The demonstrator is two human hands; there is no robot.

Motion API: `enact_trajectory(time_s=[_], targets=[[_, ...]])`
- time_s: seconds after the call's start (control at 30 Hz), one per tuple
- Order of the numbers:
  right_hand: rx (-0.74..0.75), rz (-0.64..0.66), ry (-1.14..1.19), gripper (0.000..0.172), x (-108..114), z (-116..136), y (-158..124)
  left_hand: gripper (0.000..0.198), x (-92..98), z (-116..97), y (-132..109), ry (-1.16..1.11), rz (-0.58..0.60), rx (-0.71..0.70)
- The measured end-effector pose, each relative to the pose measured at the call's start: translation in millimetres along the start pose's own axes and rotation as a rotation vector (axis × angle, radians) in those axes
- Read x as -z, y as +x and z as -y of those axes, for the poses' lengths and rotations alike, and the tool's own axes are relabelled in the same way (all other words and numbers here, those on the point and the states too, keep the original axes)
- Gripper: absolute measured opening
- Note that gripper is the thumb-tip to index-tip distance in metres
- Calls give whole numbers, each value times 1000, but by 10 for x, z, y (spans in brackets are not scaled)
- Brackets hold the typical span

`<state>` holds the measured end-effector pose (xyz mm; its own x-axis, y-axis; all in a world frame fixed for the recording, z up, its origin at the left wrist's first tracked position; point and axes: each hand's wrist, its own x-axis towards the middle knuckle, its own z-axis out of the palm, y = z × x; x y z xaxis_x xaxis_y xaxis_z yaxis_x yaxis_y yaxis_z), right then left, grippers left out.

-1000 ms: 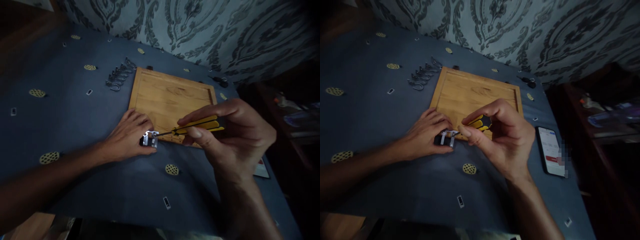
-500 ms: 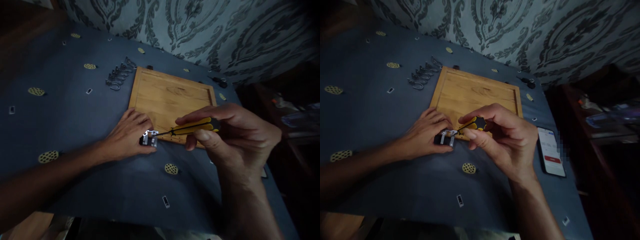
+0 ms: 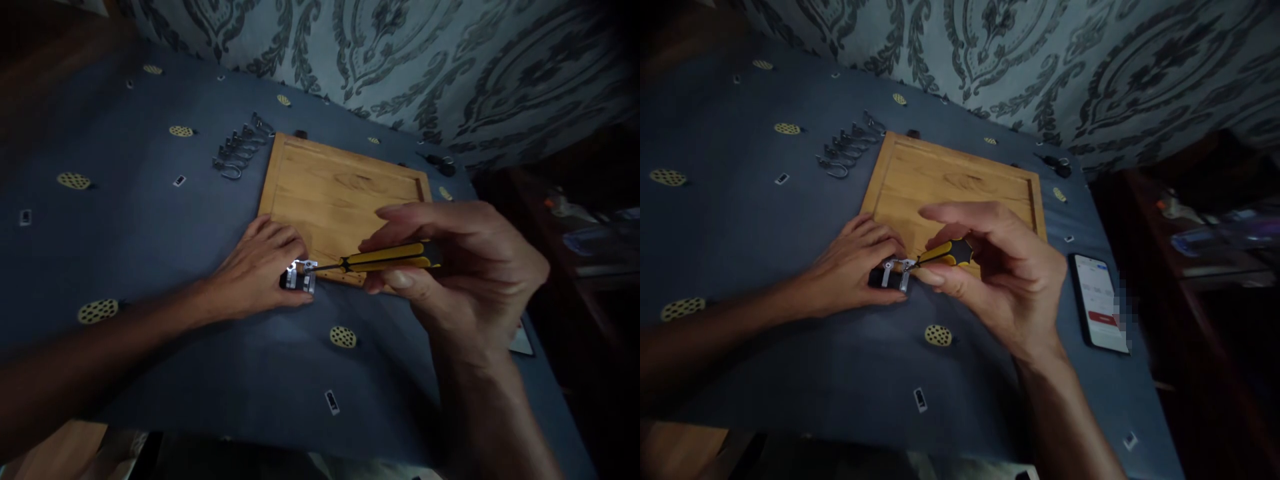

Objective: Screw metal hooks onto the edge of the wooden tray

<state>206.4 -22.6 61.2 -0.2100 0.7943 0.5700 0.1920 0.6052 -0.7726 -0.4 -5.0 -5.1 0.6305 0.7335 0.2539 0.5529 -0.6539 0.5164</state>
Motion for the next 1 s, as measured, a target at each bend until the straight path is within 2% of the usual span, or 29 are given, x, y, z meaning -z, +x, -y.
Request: enact_trajectory(time_s=[0.1,0.17,0.27,0.4,0.5,0.83,0.93,1.0], targets=[[-46,148,-2,37,96,8,10,40,-5,4,5,11,-2,-7],[-40,191,-4,34,133,13,19,41,-6,2,8,22,-4,-9],[-18,109,-46,28,119,26,26,41,-8,-1,11,36,-8,-6],[73,-32,-220,18,36,52,13,39,-9,3,12,28,-8,-3],[88,-93,-346,18,-6,62,-20,38,-7,3,10,18,-5,-2],[37,-122,-439,25,-59,60,-58,36,-8,-2,1,18,0,4],[75,-119,-418,21,-75,92,-23,38,-10,6,2,24,-4,-1],[89,-103,-403,17,10,87,-40,39,-12,13,4,28,-2,-7]])
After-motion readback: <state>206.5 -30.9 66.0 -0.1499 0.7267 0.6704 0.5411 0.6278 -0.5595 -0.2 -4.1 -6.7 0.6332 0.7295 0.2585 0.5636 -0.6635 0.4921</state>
